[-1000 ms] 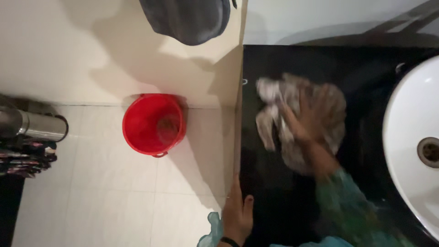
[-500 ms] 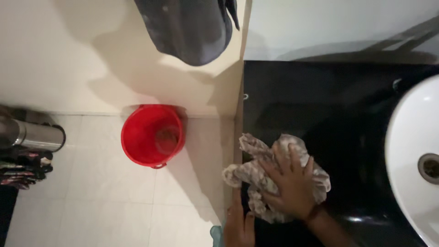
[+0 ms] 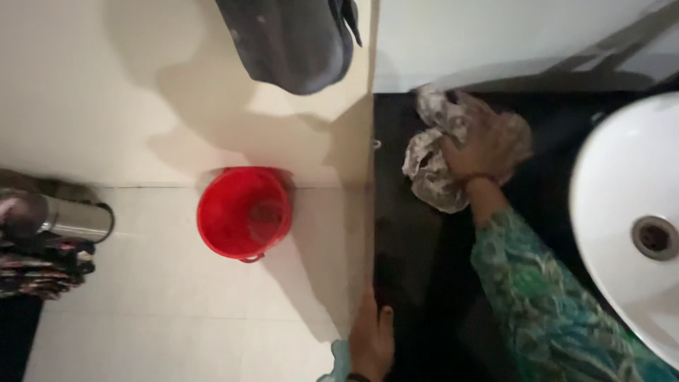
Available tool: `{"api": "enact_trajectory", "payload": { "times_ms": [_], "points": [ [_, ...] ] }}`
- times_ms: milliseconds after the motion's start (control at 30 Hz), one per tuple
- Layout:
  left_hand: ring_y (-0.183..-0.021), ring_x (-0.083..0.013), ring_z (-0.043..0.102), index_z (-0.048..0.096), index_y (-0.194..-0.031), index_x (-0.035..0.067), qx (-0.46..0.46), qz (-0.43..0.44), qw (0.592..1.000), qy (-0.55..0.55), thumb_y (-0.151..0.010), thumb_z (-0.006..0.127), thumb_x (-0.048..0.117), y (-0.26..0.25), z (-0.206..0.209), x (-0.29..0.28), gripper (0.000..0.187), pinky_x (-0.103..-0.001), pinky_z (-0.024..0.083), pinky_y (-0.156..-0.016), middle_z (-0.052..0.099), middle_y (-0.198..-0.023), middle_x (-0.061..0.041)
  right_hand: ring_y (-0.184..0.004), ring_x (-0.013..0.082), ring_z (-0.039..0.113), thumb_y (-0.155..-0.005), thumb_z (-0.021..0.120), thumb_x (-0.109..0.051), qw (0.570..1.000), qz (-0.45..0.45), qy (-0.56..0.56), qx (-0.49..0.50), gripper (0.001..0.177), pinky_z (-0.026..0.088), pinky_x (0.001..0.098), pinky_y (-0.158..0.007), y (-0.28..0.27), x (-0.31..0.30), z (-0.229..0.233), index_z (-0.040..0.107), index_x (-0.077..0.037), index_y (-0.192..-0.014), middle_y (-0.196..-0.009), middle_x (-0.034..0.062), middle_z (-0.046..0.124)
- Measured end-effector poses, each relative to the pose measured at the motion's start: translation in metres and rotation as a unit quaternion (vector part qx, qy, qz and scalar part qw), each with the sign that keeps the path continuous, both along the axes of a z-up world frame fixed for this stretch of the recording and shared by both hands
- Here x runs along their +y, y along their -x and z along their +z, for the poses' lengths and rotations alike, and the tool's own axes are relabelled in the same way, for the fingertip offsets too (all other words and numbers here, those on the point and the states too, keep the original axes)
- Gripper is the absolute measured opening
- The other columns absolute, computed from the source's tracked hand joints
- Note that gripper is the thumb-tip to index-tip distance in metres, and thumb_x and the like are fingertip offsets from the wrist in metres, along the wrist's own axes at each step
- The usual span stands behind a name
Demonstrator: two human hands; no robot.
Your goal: The person rinses a yellow cloth under running water in a white sink, then uses a patterned cloth to wipe the sink basin and the surrounding black countertop. The person repeatedly wipes the countertop surface with the cloth.
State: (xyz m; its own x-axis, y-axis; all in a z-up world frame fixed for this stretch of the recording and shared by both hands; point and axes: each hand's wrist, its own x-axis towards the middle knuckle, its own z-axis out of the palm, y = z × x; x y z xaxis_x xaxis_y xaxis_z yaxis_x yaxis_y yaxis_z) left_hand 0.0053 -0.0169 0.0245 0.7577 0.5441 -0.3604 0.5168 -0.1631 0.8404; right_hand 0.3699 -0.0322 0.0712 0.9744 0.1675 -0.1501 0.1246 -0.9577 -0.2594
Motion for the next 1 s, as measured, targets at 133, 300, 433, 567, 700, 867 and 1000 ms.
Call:
{"api": "enact_trajectory", "payload": {
  "times_ms": [133,300,433,567,700,867,1000],
  "points": [
    [-0.141,-0.0415,0.047,0.029,-0.158,0.008,-0.064,-0.009,0.997,-0.05,-0.104,0.042,0.039,0.003,0.0,-0.001,0.064,-0.044,0.039,-0.113,0.046,-0.155,-0.024,-0.153,0.0491,0.003,-0.088,0.056,-0.072,0.991,0.046,-0.017,-0.123,0.097,0.001,0.0731,-0.115,0.064,-0.068,-0.031,0.019,-0.02,-0.161,-0.17,0.024,0.01],
    [-0.141,-0.041,0.047,0.031,-0.158,0.007,-0.073,-0.007,0.997,-0.04,-0.104,0.039,0.041,0.007,-0.004,-0.003,0.064,-0.044,0.04,-0.113,0.047,-0.155,-0.023,-0.156,0.0444,0.001,-0.083,0.055,-0.075,0.948,0.223,0.224,0.051,0.096,0.009,0.0721,-0.117,0.22,-0.188,-0.026,0.022,-0.025,-0.158,-0.167,0.0103,0.01],
    [-0.143,-0.0403,0.045,0.03,-0.158,0.006,-0.058,-0.008,0.998,-0.03,-0.106,0.038,0.041,0.007,-0.007,0.0,0.064,-0.044,0.038,-0.115,0.046,-0.155,-0.024,-0.15,0.0492,-0.011,-0.078,0.058,-0.083,0.932,0.173,0.257,0.189,0.112,0.001,0.0739,-0.111,0.254,-0.225,-0.004,0.013,-0.024,-0.162,-0.171,0.0167,-0.006],
    [-0.142,-0.0409,0.045,0.03,-0.158,0.006,-0.063,-0.008,0.997,-0.035,-0.104,0.039,0.039,0.003,-0.006,0.001,0.064,-0.045,0.036,-0.115,0.046,-0.155,-0.023,-0.147,0.054,-0.012,-0.084,0.058,-0.081,0.975,0.081,0.138,0.157,0.111,-0.004,0.0775,-0.109,0.224,-0.168,0.0,0.012,-0.014,-0.158,-0.17,0.0239,-0.005],
    [-0.141,-0.0403,0.047,0.034,-0.156,0.006,-0.077,0.005,0.996,-0.038,-0.103,0.043,0.035,0.012,-0.011,-0.007,0.061,-0.045,0.039,-0.113,0.048,-0.155,-0.022,-0.155,0.0443,0.006,-0.085,0.053,-0.081,0.978,0.061,0.125,0.155,0.106,0.007,0.0661,-0.123,0.123,-0.079,0.001,0.018,-0.02,-0.163,-0.17,0.0189,0.008],
    [-0.137,-0.0363,0.056,0.042,-0.154,0.008,-0.12,0.05,0.986,-0.105,-0.106,0.041,0.032,0.022,-0.022,-0.01,0.053,-0.044,0.044,-0.112,0.054,-0.153,-0.018,-0.142,0.0441,0.02,-0.078,0.062,-0.077,0.981,0.139,-0.045,0.128,0.106,0.019,0.0617,-0.114,0.084,-0.014,-0.001,0.032,-0.015,-0.16,-0.159,0.0219,0.022],
    [-0.135,-0.0356,0.053,0.033,-0.155,0.003,-0.226,0.133,0.963,-0.062,-0.107,0.037,0.032,0.025,-0.028,-0.008,0.056,-0.046,0.047,-0.107,0.043,-0.156,-0.021,-0.143,0.0469,0.02,-0.08,0.062,-0.077,0.944,0.32,0.005,0.082,0.105,0.018,0.066,-0.115,0.166,-0.068,-0.018,0.031,-0.015,-0.16,-0.159,0.0234,0.023]
  ]
}}
